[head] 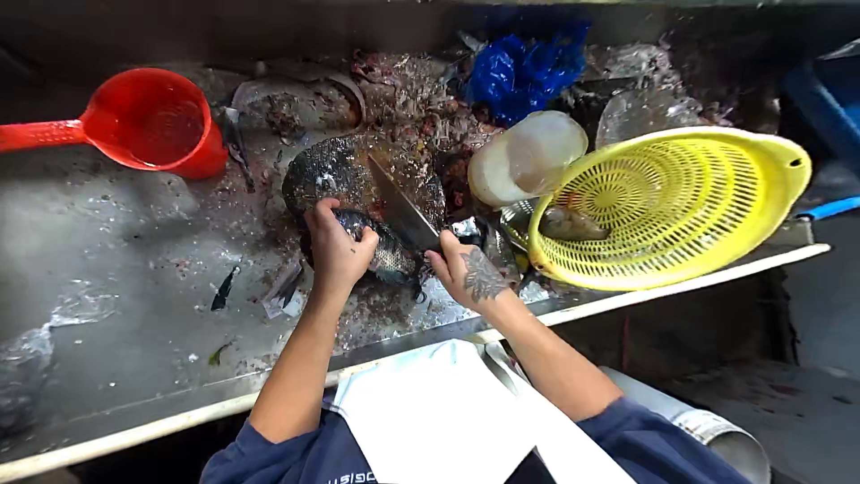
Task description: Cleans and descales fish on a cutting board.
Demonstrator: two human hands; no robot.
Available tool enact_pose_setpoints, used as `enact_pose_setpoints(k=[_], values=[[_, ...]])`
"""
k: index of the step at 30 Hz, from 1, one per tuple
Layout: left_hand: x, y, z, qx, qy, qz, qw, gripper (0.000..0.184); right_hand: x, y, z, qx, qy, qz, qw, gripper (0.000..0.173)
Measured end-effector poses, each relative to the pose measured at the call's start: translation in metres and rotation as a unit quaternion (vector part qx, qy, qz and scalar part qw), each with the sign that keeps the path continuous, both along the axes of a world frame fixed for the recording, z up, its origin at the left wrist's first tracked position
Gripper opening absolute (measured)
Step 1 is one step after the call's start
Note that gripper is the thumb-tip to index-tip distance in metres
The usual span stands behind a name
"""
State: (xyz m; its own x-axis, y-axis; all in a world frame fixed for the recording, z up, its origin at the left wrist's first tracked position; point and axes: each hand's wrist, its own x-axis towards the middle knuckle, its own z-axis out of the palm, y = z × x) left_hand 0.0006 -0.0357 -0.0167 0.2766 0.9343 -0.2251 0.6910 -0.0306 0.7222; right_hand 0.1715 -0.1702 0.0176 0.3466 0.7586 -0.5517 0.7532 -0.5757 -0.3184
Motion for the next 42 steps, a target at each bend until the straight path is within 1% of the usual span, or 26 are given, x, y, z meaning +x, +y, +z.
enact_pose_setpoints(k=[2, 5, 6, 7, 9, 10, 11, 14, 16, 17, 18, 20, 21, 25, 26, 28, 29, 30, 32, 34, 35, 36, 37, 39, 40, 42], values=[[-0.001, 0.002, 0.001, -0.013, 0.014, -0.011, 1.000, 0.076, -0.001, -0.004, 0.017, 0.105, -0.039, -0.037, 0.993, 0.032], [-0.004, 0.005, 0.000, -0.023, 0.014, -0.019, 0.999, 0.078, -0.025, -0.001, 0.042, 0.337, -0.106, -0.057, 0.934, 0.030], [-0.004, 0.004, 0.000, -0.026, 0.019, -0.022, 0.999, 0.079, -0.034, -0.002, 0.038, 0.350, -0.107, -0.059, 0.929, 0.029], [-0.004, 0.005, 0.001, -0.031, 0.023, -0.024, 0.999, 0.080, -0.041, -0.004, 0.025, 0.309, -0.100, -0.056, 0.944, 0.030], [-0.003, 0.008, 0.003, -0.042, 0.029, -0.029, 0.998, 0.081, -0.045, 0.002, 0.009, 0.055, -0.046, -0.017, 0.997, 0.037], [-0.004, 0.008, 0.003, -0.046, 0.032, -0.031, 0.998, 0.082, -0.042, 0.008, 0.011, -0.023, -0.030, 0.011, 0.999, 0.040], [-0.004, 0.011, 0.004, -0.049, 0.031, -0.031, 0.998, 0.083, -0.038, 0.013, 0.020, -0.018, -0.034, 0.027, 0.999, 0.040], [-0.007, 0.008, 0.002, -0.052, 0.022, -0.033, 0.998, 0.084, -0.039, 0.011, 0.052, 0.268, -0.083, -0.018, 0.960, 0.032], [-0.005, 0.010, 0.002, -0.054, 0.032, -0.032, 0.997, 0.084, -0.041, 0.012, 0.043, 0.356, -0.105, -0.046, 0.927, 0.031], [-0.005, 0.009, 0.002, -0.058, 0.035, -0.032, 0.997, 0.085, -0.044, 0.009, 0.027, 0.308, -0.098, -0.048, 0.945, 0.032], [-0.004, 0.009, 0.004, -0.066, 0.036, -0.032, 0.997, 0.086, -0.046, 0.009, 0.016, 0.175, -0.063, -0.038, 0.982, 0.035], [-0.003, 0.007, 0.008, -0.068, 0.040, -0.035, 0.996, 0.089, -0.043, 0.017, 0.021, -0.030, -0.022, 0.013, 0.999, 0.039], [-0.001, 0.012, 0.009, -0.066, 0.037, -0.033, 0.997, 0.090, -0.038, 0.026, 0.035, -0.019, -0.031, 0.026, 0.999, 0.039], [-0.002, 0.009, 0.007, -0.070, 0.035, -0.041, 0.996, 0.091, -0.039, 0.019, 0.054, 0.315, -0.112, -0.039, 0.942, 0.029], [-0.002, 0.008, 0.006, -0.066, 0.036, -0.041, 0.996, 0.091, -0.042, 0.015, 0.040, 0.293, -0.106, -0.043, 0.949, 0.030], [-0.002, 0.005, 0.007, -0.068, 0.041, -0.041, 0.996, 0.092, -0.048, 0.011, 0.023, 0.044, -0.044, -0.016, 0.998, 0.036], [-0.002, 0.005, 0.008, -0.070, 0.045, -0.042, 0.996, 0.092, -0.045, 0.017, 0.028, -0.058, -0.020, 0.010, 0.998, 0.038], [0.000, 0.008, 0.008, -0.068, 0.045, -0.039, 0.996, 0.092, -0.039, 0.026, 0.039, -0.079, -0.018, 0.027, 0.996, 0.039], [-0.004, 0.006, 0.007, -0.073, 0.040, -0.040, 0.996, 0.094, -0.035, 0.021, 0.057, 0.068, -0.053, 0.010, 0.996, 0.035], [-0.004, 0.005, 0.002, -0.060, 0.032, -0.048, 0.997, 0.094, -0.037, 0.018, 0.056, 0.273, -0.109, -0.037, 0.955, 0.031], [-0.002, 0.007, 0.002, -0.058, 0.034, -0.042, 0.997, 0.093, -0.040, 0.018, 0.046, 0.309, -0.117, -0.047, 0.943, 0.031], [-0.002, 0.005, 0.002, -0.057, 0.035, -0.037, 0.997, 0.092, -0.046, 0.014, 0.033, 0.266, -0.101, -0.051, 0.957, 0.032], [-0.002, 0.003, 0.002, -0.055, 0.032, -0.032, 0.997, 0.091, -0.051, 0.011, 0.023, 0.139, -0.063, -0.045, 0.987, 0.036], [-0.004, -0.002, 0.002, -0.042, 0.029, -0.017, 0.999, 0.088, -0.052, 0.011, 0.017, -0.060, -0.016, -0.006, 0.998, 0.039], [-0.003, -0.003, 0.003, -0.038, 0.025, -0.007, 0.999, 0.088, -0.048, 0.014, 0.025, -0.063, -0.022, 0.002, 0.998, 0.039], [-0.006, -0.009, 0.003, -0.045, 0.025, 0.012, 0.999, 0.088, -0.051, 0.005, 0.034, 0.079, -0.074, -0.011, 0.994, 0.034]])
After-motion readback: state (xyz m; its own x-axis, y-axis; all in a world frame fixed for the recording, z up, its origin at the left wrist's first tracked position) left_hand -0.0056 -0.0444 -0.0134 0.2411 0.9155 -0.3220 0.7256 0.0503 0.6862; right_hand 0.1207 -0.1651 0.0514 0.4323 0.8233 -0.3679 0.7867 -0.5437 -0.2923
